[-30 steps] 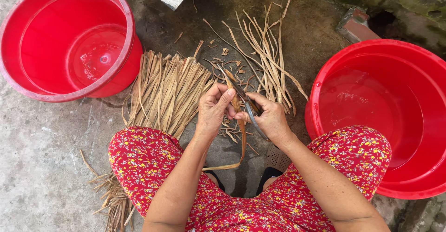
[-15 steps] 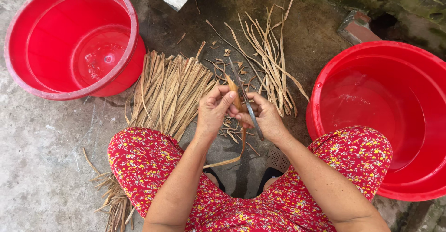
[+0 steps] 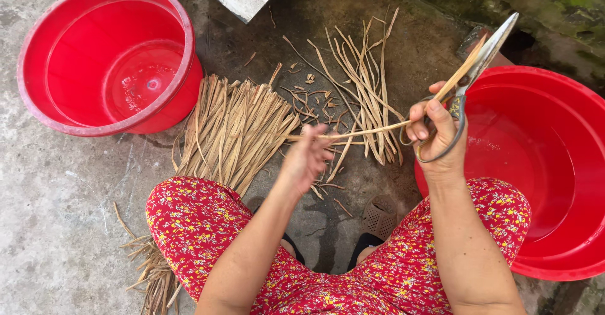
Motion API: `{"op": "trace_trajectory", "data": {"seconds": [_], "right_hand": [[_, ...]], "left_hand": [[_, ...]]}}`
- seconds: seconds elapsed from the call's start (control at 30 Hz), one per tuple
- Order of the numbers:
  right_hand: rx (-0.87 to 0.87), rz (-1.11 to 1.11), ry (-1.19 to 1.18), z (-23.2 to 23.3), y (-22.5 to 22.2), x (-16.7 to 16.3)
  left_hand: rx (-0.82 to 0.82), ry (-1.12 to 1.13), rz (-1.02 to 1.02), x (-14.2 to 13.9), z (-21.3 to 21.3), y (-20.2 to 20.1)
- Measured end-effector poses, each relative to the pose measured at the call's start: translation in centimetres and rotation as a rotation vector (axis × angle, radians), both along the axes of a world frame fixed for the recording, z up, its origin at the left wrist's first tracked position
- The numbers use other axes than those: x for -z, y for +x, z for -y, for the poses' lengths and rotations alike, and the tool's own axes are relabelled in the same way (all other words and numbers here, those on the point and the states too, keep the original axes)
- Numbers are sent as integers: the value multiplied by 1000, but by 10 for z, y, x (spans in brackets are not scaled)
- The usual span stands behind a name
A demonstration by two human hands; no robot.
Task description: The person sits on a low stool on the ground and trims dried palm leaf strips with scissors, cutting off edges and ends. They place the trimmed strips into a pile on the left, drop scraps aside, and occasionally hold a strip up to check its length before cutting.
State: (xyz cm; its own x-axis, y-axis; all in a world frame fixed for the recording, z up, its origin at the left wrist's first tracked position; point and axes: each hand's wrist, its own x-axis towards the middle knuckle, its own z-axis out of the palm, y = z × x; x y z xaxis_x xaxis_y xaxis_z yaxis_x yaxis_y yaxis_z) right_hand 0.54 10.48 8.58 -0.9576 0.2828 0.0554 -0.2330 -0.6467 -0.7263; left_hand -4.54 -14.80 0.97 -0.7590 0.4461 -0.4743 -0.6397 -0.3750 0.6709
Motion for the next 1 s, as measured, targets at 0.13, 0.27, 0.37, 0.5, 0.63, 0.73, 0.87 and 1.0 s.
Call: {"op": "trace_trajectory", "data": {"seconds": [0.13,0.27,0.37,0.5,0.63,0.73,0.87,1.0], "right_hand": [[-7,200,356,-8,-2,-4],[-167,457,789,-6,-9,-1],[-349,541,988,2,-8,5],[-137,597,1284,1,-10,11],[96,378,1229,-16,-13,18],[-7,309,973,-17,-18,30],[-53,284,999,-10,-17,37],[-173,317,1000,-6,-19,29]], "left_hand": [[-374,37,-115,8,42,-34],[-621,-56,-287,0,80,-49],[-645,-88,-398,-8,95,-49],[-392,-357,-474,-10,96,-40],[-90,-508,-449,-5,85,-27],[63,-512,-472,-3,77,-20],[260,-470,-470,-3,70,-11],[478,-625,-467,-7,71,-4]]}}
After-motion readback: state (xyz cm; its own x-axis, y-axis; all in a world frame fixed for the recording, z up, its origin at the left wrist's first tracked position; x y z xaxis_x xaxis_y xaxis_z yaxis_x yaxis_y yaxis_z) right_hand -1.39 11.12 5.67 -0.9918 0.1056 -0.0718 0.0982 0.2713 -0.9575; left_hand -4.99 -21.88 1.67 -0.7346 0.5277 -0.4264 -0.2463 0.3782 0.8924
